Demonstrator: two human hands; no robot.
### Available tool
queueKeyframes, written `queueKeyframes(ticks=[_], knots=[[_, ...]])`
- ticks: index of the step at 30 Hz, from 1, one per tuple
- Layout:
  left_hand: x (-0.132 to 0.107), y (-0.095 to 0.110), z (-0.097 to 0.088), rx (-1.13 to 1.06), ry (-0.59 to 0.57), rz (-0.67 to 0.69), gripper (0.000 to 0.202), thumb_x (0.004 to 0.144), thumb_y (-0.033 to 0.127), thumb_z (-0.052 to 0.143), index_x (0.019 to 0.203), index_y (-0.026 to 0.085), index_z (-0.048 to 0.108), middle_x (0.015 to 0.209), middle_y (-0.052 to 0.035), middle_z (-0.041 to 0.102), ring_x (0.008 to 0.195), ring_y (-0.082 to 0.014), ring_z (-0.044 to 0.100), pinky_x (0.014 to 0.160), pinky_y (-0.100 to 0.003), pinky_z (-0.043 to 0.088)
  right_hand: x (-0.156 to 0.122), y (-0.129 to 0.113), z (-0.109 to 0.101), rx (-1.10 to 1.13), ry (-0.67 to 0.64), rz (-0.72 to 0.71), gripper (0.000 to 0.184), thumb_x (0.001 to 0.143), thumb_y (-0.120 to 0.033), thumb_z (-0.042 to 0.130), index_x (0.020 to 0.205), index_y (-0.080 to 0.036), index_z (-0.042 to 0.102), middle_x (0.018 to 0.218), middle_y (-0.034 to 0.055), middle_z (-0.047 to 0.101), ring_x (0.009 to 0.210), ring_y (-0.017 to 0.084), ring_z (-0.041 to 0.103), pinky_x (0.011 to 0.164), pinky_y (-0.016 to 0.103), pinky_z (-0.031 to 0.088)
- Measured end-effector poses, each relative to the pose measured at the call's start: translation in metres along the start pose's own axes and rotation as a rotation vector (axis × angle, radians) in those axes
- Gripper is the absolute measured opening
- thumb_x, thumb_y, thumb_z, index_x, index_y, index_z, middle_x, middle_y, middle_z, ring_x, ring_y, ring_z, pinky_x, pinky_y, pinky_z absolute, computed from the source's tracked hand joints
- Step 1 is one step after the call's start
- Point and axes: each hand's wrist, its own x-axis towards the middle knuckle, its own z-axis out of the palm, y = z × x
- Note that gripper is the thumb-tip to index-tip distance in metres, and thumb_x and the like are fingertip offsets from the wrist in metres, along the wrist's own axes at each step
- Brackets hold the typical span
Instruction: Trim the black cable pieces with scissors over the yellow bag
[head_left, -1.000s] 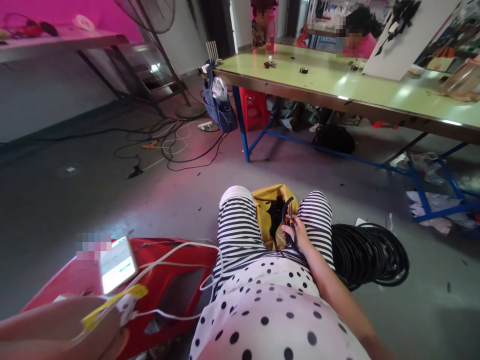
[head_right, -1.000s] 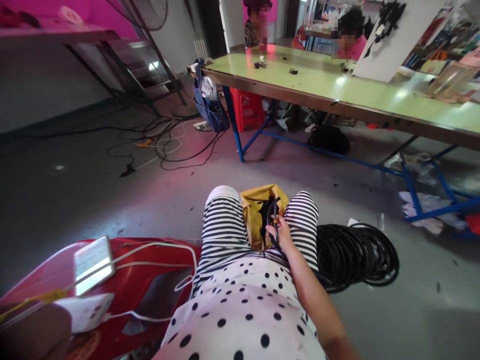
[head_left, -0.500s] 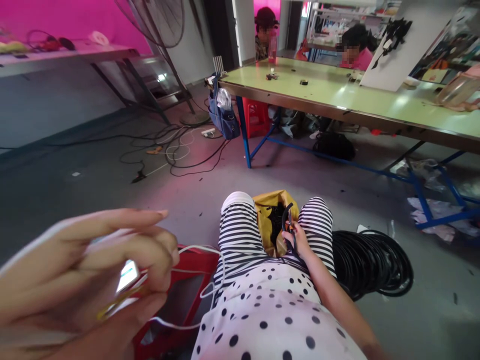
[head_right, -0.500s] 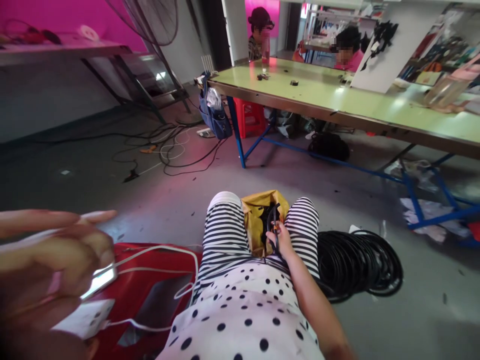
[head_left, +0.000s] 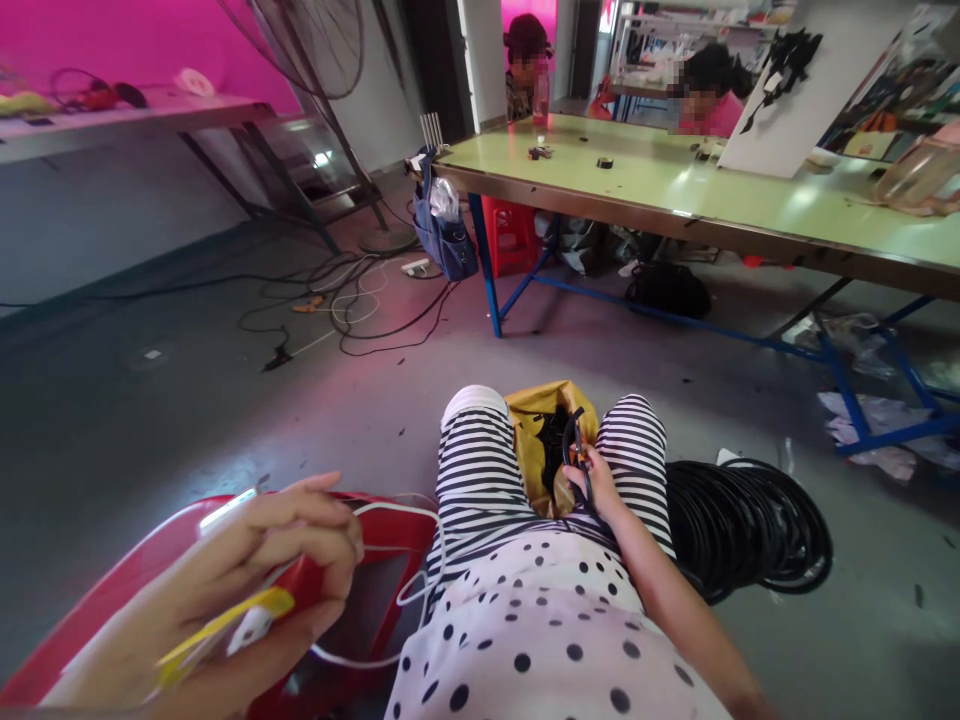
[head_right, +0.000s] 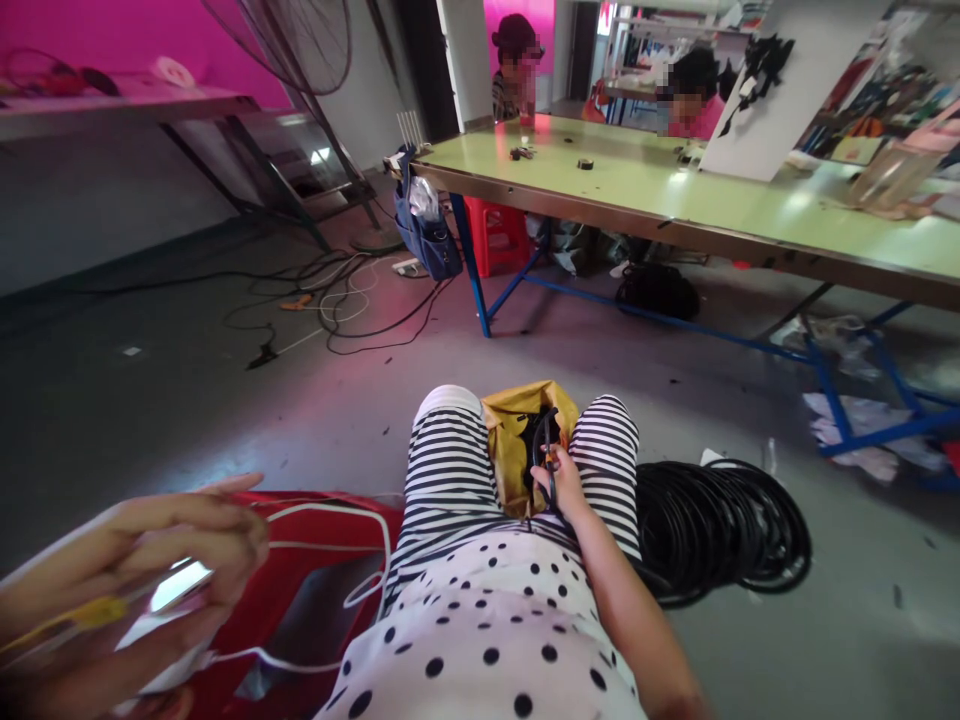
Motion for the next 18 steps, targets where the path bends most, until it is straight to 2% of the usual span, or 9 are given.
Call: queueKeyframes(ticks=[2,3,5,7,12,15,18], knots=[[0.002,-0.004,-0.003,0.099,-0.076,0.041,0.014,0.087,0.017,0.069,0.089,0.030,0.075,0.092,0.0007,0.076,0.096,-0.0141,0.076,0.118,-0.022,0.052,0.000,0.000,0.000,0.004,-0.004,-0.002,0.050,0.072,-0.041,0.083,0.113,-0.024,0.060,0.069,-0.0045,0.066,0.055,0.019,0.064,0.057,0.033,0.052],[0.004,-0.005,-0.002,0.115,-0.056,0.034,0.013,0.089,0.017,0.068,0.090,0.029,0.073,0.093,0.0008,0.075,0.100,-0.0123,0.076,0.117,-0.018,0.051,0.000,0.000,-0.001,0.010,-0.004,0.002,0.050,0.072,-0.040,0.084,0.112,-0.024,0.060,0.070,-0.0045,0.067,0.054,0.019,0.064,0.057,0.032,0.052],[0.006,-0.003,0.001,0.116,-0.039,0.004,0.012,0.091,0.018,0.067,0.092,0.029,0.072,0.094,0.0017,0.075,0.104,-0.0092,0.075,0.113,-0.012,0.050,-0.001,-0.001,-0.001,0.020,-0.002,0.015,0.051,0.071,-0.041,0.084,0.113,-0.024,0.060,0.070,-0.0044,0.067,0.055,0.018,0.064,0.057,0.032,0.053],[0.009,0.000,0.004,0.119,-0.026,-0.002,0.012,0.092,0.019,0.067,0.091,0.029,0.071,0.091,0.0030,0.073,0.099,-0.0070,0.075,0.110,-0.008,0.049,-0.001,-0.001,-0.001,0.023,0.005,0.026,0.053,0.070,-0.041,0.085,0.114,-0.024,0.060,0.070,-0.0047,0.067,0.055,0.019,0.064,0.057,0.033,0.054],[0.015,0.005,0.005,0.121,0.009,0.058,0.015,0.090,0.016,0.065,0.087,0.030,0.069,0.083,0.0064,0.070,0.080,-0.0047,0.074,0.115,-0.010,0.047,-0.001,0.000,0.000,0.021,0.007,0.031,0.055,0.070,-0.041,0.085,0.116,-0.024,0.060,0.069,-0.0055,0.065,0.056,0.019,0.064,0.058,0.033,0.055],[0.012,0.003,0.004,0.081,-0.011,-0.005,0.015,0.089,0.015,0.064,0.088,0.029,0.069,0.085,0.0059,0.071,0.078,-0.0045,0.075,0.113,-0.010,0.047,-0.001,0.002,0.000,0.013,0.002,0.016,0.056,0.070,-0.043,0.084,0.116,-0.024,0.060,0.069,-0.0061,0.064,0.055,0.019,0.064,0.058,0.033,0.054],[0.008,-0.001,0.004,0.003,-0.034,-0.001,0.016,0.086,0.013,0.068,0.089,0.029,0.072,0.085,0.0048,0.071,0.077,-0.0070,0.077,0.111,-0.013,0.051,-0.001,0.003,0.000,-0.014,-0.005,0.012,0.055,0.070,-0.042,0.082,0.116,-0.023,0.060,0.070,-0.0057,0.065,0.057,0.019,0.065,0.059,0.033,0.054]])
